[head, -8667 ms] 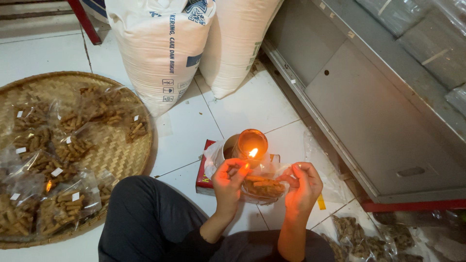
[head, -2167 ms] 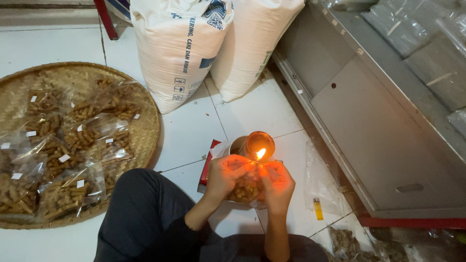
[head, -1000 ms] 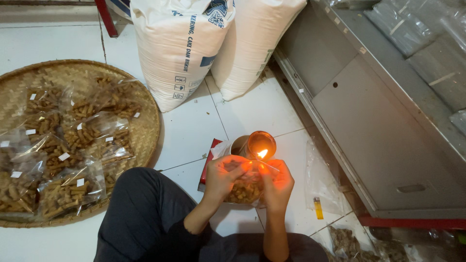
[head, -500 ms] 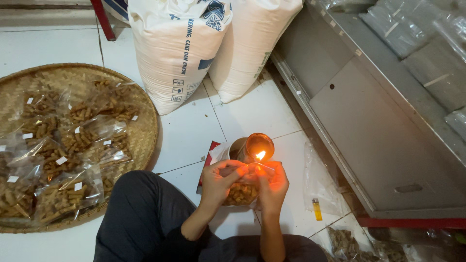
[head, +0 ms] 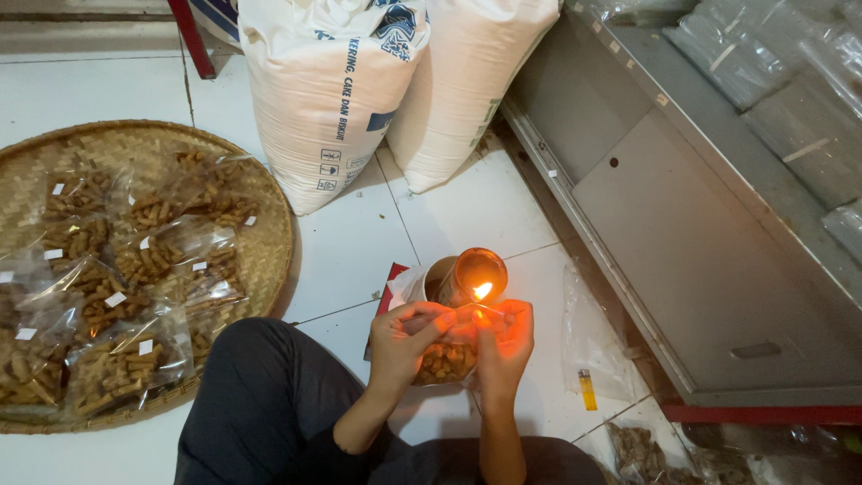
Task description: The person sits on the floor and heat-seals clear plastic bags filled with fried snack sticks over a small open flame in a cup, pressing and twisting each bag's opening to close it, then places the sealed bag on a large woven tray with other finished bags.
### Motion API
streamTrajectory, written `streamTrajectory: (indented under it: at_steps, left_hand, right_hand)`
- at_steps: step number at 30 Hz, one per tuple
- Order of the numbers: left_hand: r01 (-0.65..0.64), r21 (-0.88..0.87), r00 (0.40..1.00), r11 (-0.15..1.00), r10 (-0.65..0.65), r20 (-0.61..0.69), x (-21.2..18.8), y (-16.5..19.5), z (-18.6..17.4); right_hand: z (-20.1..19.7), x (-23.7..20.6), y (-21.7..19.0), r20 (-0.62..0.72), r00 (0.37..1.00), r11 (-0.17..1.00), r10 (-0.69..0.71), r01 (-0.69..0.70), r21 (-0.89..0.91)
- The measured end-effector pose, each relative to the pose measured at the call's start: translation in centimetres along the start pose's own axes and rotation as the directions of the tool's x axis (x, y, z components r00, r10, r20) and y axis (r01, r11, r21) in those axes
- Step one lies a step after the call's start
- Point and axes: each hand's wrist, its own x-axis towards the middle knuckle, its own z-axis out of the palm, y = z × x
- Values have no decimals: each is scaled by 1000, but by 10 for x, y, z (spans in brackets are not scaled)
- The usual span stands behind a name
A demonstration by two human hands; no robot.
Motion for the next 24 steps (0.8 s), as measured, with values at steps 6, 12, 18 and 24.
streamTrajectory:
  at_steps: [6, 12, 18, 24]
  left_hand:
    - [-10, -48, 1000, 999, 11, 12, -3, 4, 1]
    - [11, -21, 1000, 1000, -11, -15, -5, 4, 2]
    - [-15, 2, 1000, 1000, 15, 11, -8, 4, -1]
    - [0, 35, 999, 999, 1, -35, -11, 8, -1]
  right_hand:
    - [5, -2, -9, 26, 1000, 997, 6, -8, 73]
    - [8, -3, -13, 54, 998, 986, 44, -52, 158]
    - [5, -1, -7, 52, 998, 989, 37, -44, 140]
    - [2, -1, 2, 51, 999, 996, -10, 6, 90]
